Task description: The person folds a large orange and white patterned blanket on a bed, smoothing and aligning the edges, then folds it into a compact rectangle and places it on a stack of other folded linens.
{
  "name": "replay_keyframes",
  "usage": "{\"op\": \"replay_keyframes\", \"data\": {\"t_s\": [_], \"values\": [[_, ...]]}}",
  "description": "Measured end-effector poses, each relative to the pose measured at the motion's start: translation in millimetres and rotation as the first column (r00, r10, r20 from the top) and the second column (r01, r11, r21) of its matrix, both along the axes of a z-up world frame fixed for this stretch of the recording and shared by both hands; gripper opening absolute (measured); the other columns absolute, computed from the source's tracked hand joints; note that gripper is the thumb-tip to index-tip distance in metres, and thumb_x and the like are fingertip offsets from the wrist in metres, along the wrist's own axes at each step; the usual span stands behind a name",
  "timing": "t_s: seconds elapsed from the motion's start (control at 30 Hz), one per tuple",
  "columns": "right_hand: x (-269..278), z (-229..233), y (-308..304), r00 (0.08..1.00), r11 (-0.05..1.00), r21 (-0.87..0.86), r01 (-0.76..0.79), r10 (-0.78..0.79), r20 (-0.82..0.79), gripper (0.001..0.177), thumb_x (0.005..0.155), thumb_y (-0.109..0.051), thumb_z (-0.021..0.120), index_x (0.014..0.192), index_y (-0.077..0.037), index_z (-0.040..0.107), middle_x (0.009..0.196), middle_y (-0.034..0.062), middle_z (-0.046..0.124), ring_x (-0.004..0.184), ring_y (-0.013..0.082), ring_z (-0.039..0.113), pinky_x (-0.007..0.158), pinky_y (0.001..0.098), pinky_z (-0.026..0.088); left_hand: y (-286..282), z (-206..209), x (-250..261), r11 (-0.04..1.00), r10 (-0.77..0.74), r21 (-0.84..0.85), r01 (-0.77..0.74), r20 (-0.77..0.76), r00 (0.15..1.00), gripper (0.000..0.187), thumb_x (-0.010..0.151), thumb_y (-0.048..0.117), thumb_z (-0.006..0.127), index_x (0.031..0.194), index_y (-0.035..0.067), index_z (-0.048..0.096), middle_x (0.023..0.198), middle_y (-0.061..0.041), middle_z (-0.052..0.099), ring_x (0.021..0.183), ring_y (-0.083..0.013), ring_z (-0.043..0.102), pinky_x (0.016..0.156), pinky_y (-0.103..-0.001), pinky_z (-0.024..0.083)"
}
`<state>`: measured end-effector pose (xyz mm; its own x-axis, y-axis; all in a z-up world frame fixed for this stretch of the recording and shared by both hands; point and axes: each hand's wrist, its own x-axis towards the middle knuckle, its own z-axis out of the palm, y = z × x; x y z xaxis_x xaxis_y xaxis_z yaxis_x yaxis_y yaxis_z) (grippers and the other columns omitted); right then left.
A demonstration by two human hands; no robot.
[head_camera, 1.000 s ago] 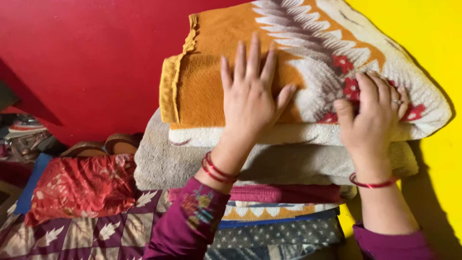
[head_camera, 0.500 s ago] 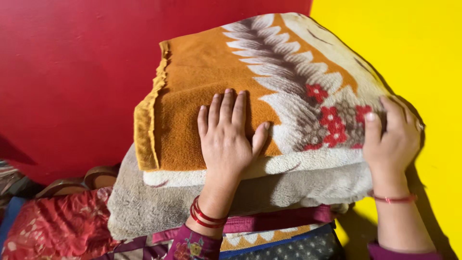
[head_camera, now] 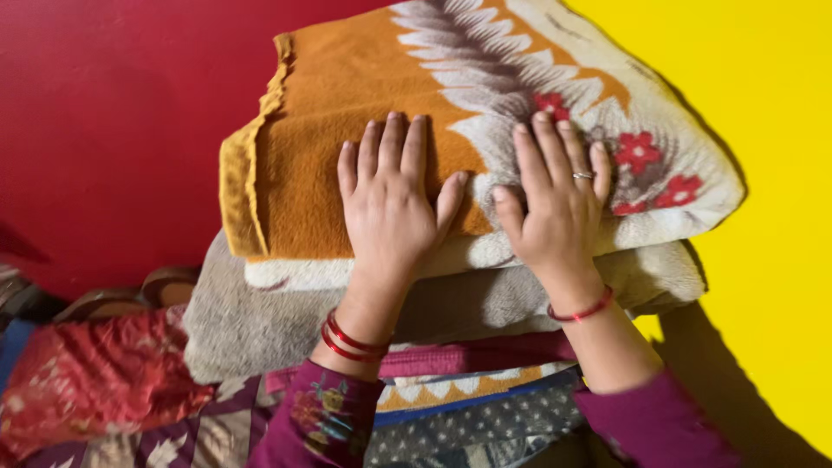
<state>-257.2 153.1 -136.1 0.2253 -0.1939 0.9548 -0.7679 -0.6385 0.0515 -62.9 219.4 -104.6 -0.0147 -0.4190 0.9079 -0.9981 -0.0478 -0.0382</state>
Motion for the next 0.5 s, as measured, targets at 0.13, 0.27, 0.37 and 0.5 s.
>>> {"op": "replay_keyframes", "data": {"t_s": [0.13, 0.27, 0.37, 0.5], "values": [[9.9, -10.2, -8.5, 0.985, 0.992, -0.001, -0.129, 0.129, 0.112, 0.066, 0.113, -0.054, 0.036, 0.146, -0.002, 0.062, 0.152, 0.0196, 0.058, 0.144, 0.0384, 0.05, 0.126, 0.0502, 0.022, 14.2, 24.6, 54.9, 0.972, 0.214, 0.091, -0.216, 0.03, 0.976, 0.08, 0.103, 0.07, 0.044, 0.138, 0.001, 0.06, 0.14, -0.021, 0.063, 0.129, -0.0373, 0.059, 0.11, -0.052, 0.042], [4.1, -29.7, -23.2, 0.986, 0.993, -0.015, -0.115, 0.116, 0.121, 0.067, 0.115, -0.054, 0.034, 0.145, 0.0, 0.062, 0.151, 0.0192, 0.059, 0.143, 0.0367, 0.053, 0.126, 0.0507, 0.024, 26.2, 79.2, 130.8, 0.757, 0.538, 0.608, -0.238, -0.374, 0.755, 0.084, 0.099, 0.075, 0.033, 0.121, 0.003, 0.071, 0.113, -0.019, 0.073, 0.103, -0.0326, 0.073, 0.087, -0.051, 0.058], [0.1, -39.5, -24.1, 0.988, 0.995, -0.024, -0.099, 0.101, 0.114, 0.066, 0.118, -0.055, 0.035, 0.143, 0.002, 0.06, 0.154, 0.02, 0.059, 0.143, 0.0371, 0.053, 0.126, 0.0506, 0.024, 12.0, 95.7, 152.0, 0.823, 0.385, 0.542, 0.168, -0.752, 0.535, 0.075, 0.098, 0.073, 0.039, 0.111, 0.008, 0.076, 0.1, -0.016, 0.077, 0.093, -0.0268, 0.076, 0.081, -0.042, 0.062], [4.2, -34.3, -23.9, 0.986, 0.994, -0.018, -0.106, 0.107, 0.127, 0.065, 0.118, -0.054, 0.036, 0.142, 0.002, 0.06, 0.153, 0.0204, 0.059, 0.143, 0.0362, 0.054, 0.127, 0.0518, 0.024, -13.5, 90.5, 160.6, 0.938, 0.124, 0.346, 0.033, -0.422, 0.898, 0.043, 0.081, 0.043, 0.075, 0.105, 0.008, 0.076, 0.097, -0.016, 0.075, 0.09, -0.029, 0.073, 0.08, -0.043, 0.057]]}}
